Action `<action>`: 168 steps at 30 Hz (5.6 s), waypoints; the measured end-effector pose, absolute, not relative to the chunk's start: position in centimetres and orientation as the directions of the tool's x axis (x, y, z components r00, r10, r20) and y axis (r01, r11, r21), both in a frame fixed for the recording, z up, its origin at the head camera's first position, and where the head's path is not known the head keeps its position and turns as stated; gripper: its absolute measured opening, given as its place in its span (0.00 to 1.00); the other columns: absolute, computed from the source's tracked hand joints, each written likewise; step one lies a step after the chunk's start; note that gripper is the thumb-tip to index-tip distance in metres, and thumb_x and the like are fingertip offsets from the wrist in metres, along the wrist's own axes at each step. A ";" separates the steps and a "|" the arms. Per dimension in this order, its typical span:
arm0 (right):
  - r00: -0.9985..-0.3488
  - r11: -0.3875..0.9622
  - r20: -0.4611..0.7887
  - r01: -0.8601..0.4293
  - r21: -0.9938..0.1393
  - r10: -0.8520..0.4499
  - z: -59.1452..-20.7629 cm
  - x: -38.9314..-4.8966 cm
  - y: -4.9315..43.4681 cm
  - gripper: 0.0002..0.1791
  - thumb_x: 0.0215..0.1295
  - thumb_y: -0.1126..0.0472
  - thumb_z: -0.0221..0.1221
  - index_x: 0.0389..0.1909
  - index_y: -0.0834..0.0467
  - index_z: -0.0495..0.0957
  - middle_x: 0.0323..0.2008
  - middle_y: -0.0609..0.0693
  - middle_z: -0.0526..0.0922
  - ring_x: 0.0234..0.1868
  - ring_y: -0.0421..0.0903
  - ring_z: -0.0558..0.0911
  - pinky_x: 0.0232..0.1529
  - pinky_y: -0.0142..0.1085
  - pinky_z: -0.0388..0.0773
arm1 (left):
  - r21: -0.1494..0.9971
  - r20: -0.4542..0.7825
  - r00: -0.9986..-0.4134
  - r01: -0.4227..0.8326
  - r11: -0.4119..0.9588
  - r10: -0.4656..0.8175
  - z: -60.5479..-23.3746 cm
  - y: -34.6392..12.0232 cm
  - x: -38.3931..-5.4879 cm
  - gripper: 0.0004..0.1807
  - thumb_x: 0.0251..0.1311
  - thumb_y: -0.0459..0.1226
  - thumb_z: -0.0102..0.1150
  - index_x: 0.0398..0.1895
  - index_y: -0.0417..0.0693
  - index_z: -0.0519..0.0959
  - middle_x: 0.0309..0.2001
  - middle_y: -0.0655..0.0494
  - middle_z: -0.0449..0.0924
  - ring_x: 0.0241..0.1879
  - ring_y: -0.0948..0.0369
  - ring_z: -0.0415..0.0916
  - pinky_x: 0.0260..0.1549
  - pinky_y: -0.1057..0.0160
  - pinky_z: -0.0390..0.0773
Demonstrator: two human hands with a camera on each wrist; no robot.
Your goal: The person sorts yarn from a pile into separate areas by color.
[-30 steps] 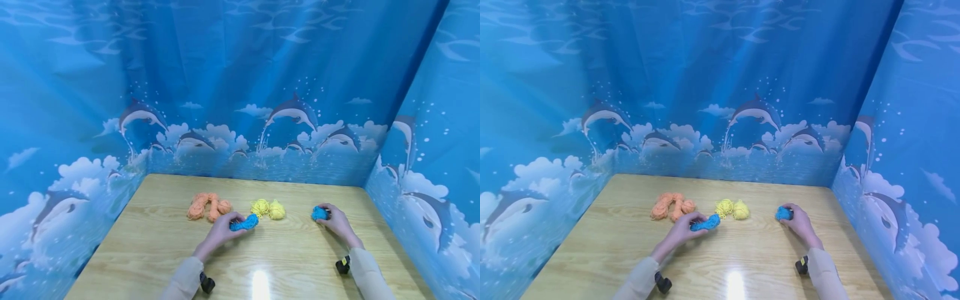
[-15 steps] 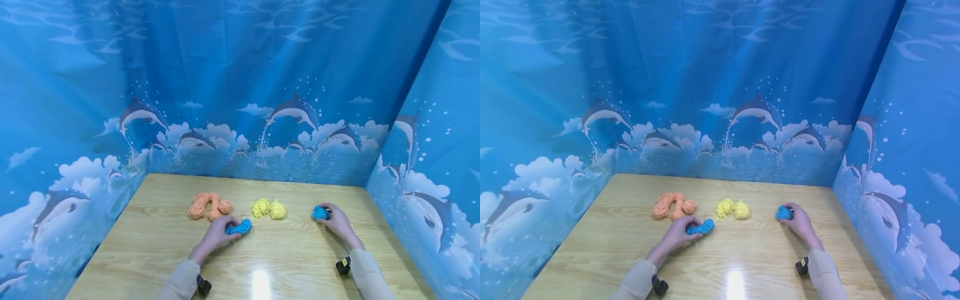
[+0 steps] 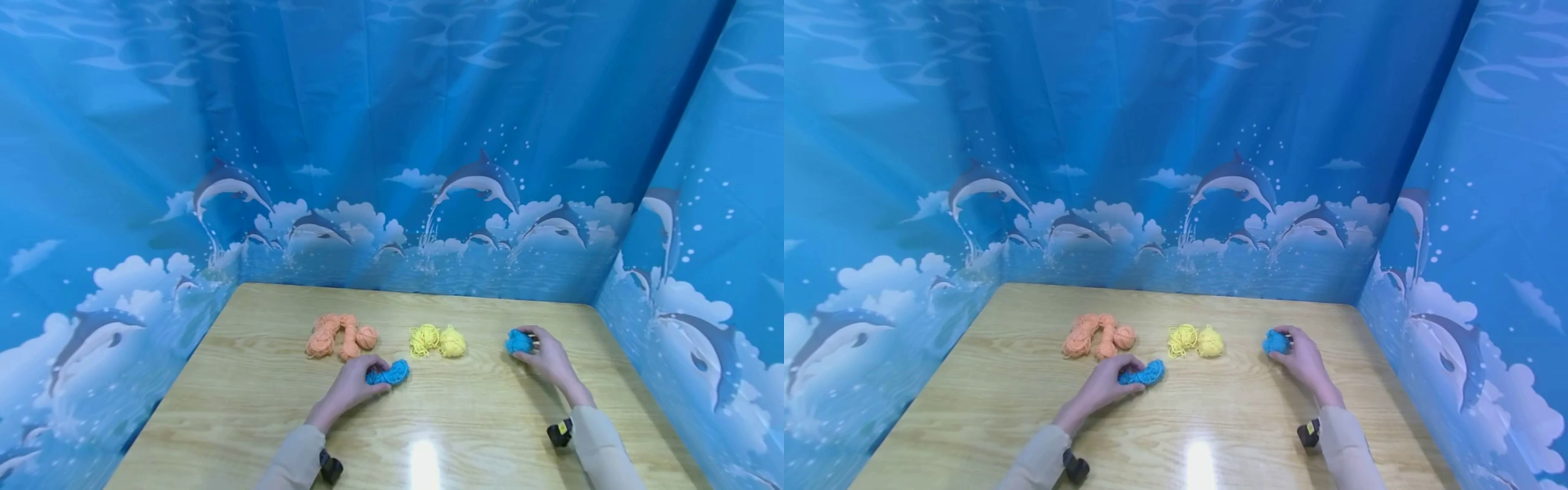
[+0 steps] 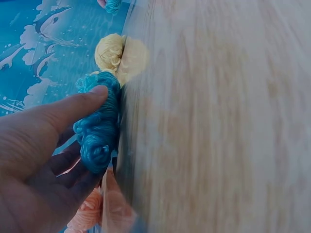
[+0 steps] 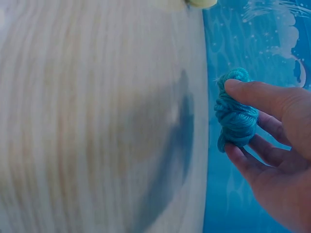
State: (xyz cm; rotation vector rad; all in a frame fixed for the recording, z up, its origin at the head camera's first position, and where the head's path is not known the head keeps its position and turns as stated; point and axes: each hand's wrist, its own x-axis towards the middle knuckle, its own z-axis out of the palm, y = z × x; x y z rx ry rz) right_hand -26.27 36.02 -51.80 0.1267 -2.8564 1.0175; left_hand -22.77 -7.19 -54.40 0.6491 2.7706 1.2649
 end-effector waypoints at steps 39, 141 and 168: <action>-0.960 0.742 0.236 -0.269 -0.614 -0.153 -47.6 -26.2 30.3 0.32 0.60 0.66 0.71 0.65 0.66 0.72 0.60 0.66 0.76 0.59 0.64 0.76 0.58 0.59 0.78 | 0.756 0.139 -0.918 0.340 0.559 0.372 -53.9 -9.7 -22.2 0.13 0.58 0.40 0.74 0.46 0.51 0.84 0.43 0.60 0.85 0.44 0.60 0.81 0.47 0.55 0.83; -0.879 0.686 0.128 -0.443 -0.577 -0.459 -52.5 -22.2 18.1 0.28 0.56 0.60 0.74 0.58 0.58 0.79 0.50 0.51 0.82 0.50 0.51 0.82 0.53 0.49 0.82 | 0.712 0.175 -0.903 0.392 0.582 0.393 -54.3 -9.4 -21.9 0.13 0.59 0.40 0.73 0.46 0.54 0.87 0.43 0.63 0.85 0.44 0.61 0.81 0.45 0.60 0.82; -0.923 0.680 0.146 -0.364 -0.636 -0.357 -51.6 -21.8 20.7 0.23 0.68 0.56 0.65 0.62 0.59 0.78 0.57 0.55 0.81 0.51 0.56 0.83 0.52 0.51 0.83 | 0.715 0.194 -0.934 0.344 0.609 0.300 -52.8 -10.3 -22.0 0.10 0.68 0.41 0.63 0.50 0.54 0.85 0.47 0.60 0.85 0.49 0.59 0.82 0.53 0.51 0.82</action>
